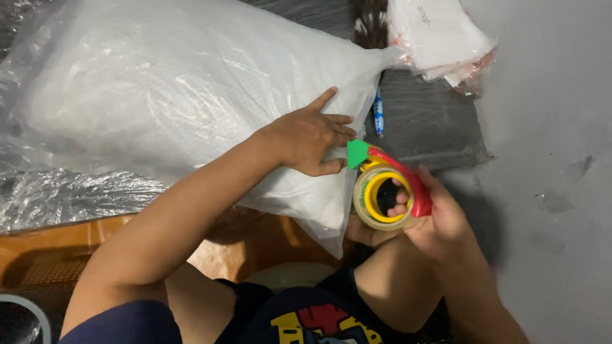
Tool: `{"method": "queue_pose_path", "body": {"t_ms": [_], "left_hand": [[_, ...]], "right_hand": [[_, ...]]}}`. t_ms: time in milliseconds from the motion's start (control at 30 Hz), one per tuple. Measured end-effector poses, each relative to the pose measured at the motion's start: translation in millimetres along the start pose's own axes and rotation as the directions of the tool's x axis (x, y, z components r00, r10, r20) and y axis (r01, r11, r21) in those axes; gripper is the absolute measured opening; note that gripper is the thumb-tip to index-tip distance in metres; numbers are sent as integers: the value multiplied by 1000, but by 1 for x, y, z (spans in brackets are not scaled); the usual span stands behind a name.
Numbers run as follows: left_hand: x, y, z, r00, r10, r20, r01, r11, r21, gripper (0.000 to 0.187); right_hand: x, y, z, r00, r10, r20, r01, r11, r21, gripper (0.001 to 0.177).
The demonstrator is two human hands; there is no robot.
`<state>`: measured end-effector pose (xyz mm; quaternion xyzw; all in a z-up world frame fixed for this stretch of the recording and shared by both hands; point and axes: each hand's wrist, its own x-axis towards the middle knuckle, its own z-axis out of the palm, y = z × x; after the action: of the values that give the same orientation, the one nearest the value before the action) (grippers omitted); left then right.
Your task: Packaging a white pillow by putting it into a black plastic bag, then a clear plastic bag, and sealing it with tape.
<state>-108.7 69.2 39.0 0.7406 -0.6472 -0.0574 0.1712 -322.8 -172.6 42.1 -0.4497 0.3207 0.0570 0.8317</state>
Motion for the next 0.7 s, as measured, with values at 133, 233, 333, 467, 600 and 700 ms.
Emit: {"method": "queue_pose_path", "body": {"t_ms": [133, 233, 333, 467, 600, 700], "left_hand": [[-2, 3, 4, 999, -31, 19, 30, 997, 67, 66], [-3, 3, 7, 998, -58, 23, 55, 993, 103, 65], [-1, 1, 11, 997, -72, 30, 68, 992, 109, 66], [-3, 10, 3, 991, -131, 36, 130, 991, 45, 76], [-2, 17, 3, 989, -148, -3, 148, 986, 74, 73], [3, 15, 8, 986, -168, 23, 163, 978, 128, 64]], "right_hand": [[4, -12, -3, 997, 37, -63, -39, 999, -36, 51], [-1, -20, 7, 996, 33, -83, -39, 997, -67, 51], [-2, -19, 5, 997, 20, -76, -22, 999, -28, 50], [2, -16, -15, 1000, 15, -1, -15, 1000, 7, 52], [0, -16, -12, 1000, 19, 25, -21, 998, 57, 51], [2, -19, -11, 999, 35, 23, -36, 997, 65, 51]]}}
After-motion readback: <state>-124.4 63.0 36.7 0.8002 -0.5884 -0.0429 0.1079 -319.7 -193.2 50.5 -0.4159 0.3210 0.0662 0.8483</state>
